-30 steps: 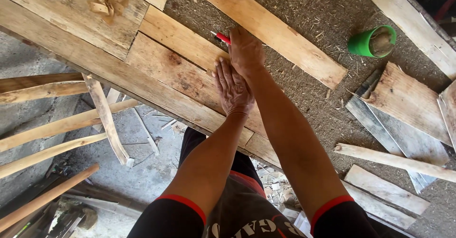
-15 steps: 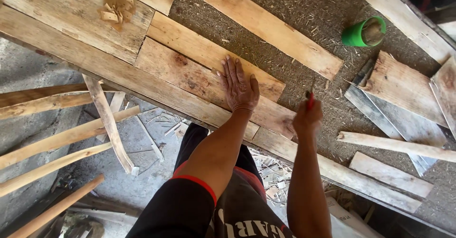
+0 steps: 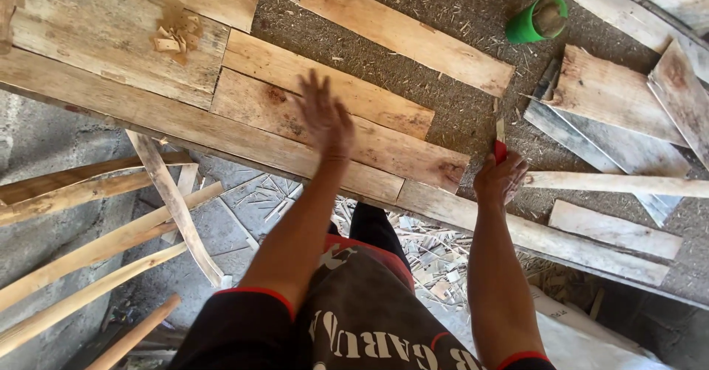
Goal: Cutting and arranging thin wooden strips on a board to create a textured pattern or surface.
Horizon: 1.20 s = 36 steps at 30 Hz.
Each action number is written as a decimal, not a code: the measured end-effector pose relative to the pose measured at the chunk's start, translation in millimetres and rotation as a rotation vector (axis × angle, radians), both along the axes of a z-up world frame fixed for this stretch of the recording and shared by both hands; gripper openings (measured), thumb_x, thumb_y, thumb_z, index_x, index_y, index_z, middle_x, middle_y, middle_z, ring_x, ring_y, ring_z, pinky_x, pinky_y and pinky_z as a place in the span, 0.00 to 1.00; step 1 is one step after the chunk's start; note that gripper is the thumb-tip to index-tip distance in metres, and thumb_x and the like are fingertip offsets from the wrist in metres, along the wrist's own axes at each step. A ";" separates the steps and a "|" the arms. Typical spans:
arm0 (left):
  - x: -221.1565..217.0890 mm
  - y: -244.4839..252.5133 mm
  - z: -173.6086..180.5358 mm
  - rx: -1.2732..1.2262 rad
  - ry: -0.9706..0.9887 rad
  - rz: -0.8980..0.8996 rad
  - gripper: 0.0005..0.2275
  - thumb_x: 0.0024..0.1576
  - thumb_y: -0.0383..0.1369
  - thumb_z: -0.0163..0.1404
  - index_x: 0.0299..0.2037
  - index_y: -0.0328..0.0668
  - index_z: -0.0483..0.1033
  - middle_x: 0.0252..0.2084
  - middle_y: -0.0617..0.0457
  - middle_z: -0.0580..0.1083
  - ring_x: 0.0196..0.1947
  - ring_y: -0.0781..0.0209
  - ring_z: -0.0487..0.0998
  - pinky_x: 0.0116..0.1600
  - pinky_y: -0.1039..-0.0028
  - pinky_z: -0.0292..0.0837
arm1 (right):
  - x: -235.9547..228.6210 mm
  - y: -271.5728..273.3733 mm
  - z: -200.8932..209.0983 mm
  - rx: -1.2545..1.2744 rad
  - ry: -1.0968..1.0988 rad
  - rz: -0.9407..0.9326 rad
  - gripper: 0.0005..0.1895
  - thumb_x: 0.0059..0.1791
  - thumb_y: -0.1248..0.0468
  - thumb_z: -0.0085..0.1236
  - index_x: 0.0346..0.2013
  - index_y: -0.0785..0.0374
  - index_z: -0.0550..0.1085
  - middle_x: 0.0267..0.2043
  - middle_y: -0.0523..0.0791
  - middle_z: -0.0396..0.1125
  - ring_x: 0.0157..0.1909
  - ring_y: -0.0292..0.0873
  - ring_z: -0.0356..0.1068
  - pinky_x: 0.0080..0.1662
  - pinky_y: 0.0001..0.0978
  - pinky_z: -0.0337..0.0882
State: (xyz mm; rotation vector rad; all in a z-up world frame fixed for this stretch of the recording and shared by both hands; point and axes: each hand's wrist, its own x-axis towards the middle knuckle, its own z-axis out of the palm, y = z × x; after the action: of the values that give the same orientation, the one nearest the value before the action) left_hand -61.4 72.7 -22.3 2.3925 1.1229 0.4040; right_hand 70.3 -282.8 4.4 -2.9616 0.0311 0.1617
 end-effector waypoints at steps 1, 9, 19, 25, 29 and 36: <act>-10.9 18.5 -9.2 0.019 0.082 0.023 0.21 0.71 0.40 0.32 0.73 0.50 0.62 0.82 0.54 0.46 0.84 0.51 0.40 0.85 0.52 0.27 | 0.2 5.3 3.7 -0.055 -0.003 -0.042 0.27 0.55 0.53 0.57 0.60 0.66 0.61 0.60 0.60 0.56 0.60 0.63 0.59 0.58 0.60 0.60; -91.6 57.7 3.9 0.129 0.105 -0.354 0.26 0.67 0.37 0.42 0.75 0.38 0.59 0.81 0.39 0.45 0.81 0.37 0.39 0.81 0.47 0.31 | -63.2 118.5 2.0 -0.322 -0.013 0.402 0.37 0.57 0.53 0.50 0.76 0.60 0.49 0.82 0.51 0.32 0.79 0.57 0.35 0.71 0.65 0.37; -74.5 42.8 13.0 0.176 0.094 -0.546 0.25 0.68 0.45 0.40 0.77 0.57 0.58 0.81 0.43 0.43 0.80 0.37 0.36 0.76 0.36 0.24 | -124.3 253.2 12.9 0.016 0.087 0.909 0.37 0.56 0.52 0.40 0.78 0.62 0.49 0.82 0.53 0.32 0.82 0.59 0.26 0.74 0.64 0.25; -78.5 55.1 13.0 0.172 -0.026 -0.468 0.31 0.67 0.54 0.41 0.76 0.49 0.56 0.80 0.43 0.41 0.79 0.35 0.34 0.73 0.32 0.21 | -124.2 254.6 13.3 0.024 0.090 0.905 0.38 0.56 0.51 0.40 0.78 0.62 0.49 0.82 0.52 0.33 0.82 0.59 0.26 0.74 0.62 0.25; -80.5 59.4 11.3 0.128 0.110 -0.464 0.32 0.67 0.54 0.39 0.78 0.48 0.56 0.82 0.45 0.42 0.80 0.36 0.34 0.75 0.33 0.22 | -124.1 254.2 9.9 0.011 0.072 0.910 0.37 0.56 0.51 0.40 0.77 0.62 0.49 0.82 0.53 0.33 0.82 0.59 0.27 0.74 0.63 0.26; -83.3 57.9 16.4 0.141 0.142 -0.457 0.33 0.67 0.55 0.39 0.76 0.44 0.56 0.81 0.43 0.43 0.80 0.36 0.34 0.75 0.33 0.24 | -123.9 252.6 6.2 0.069 0.042 0.905 0.39 0.56 0.51 0.42 0.78 0.66 0.48 0.83 0.52 0.34 0.82 0.59 0.27 0.75 0.63 0.27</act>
State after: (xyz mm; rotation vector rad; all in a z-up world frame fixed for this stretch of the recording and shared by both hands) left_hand -144.7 130.6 -5.9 2.7369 0.5829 0.1638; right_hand -53.5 -30.2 10.7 -2.6623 -1.2659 0.3202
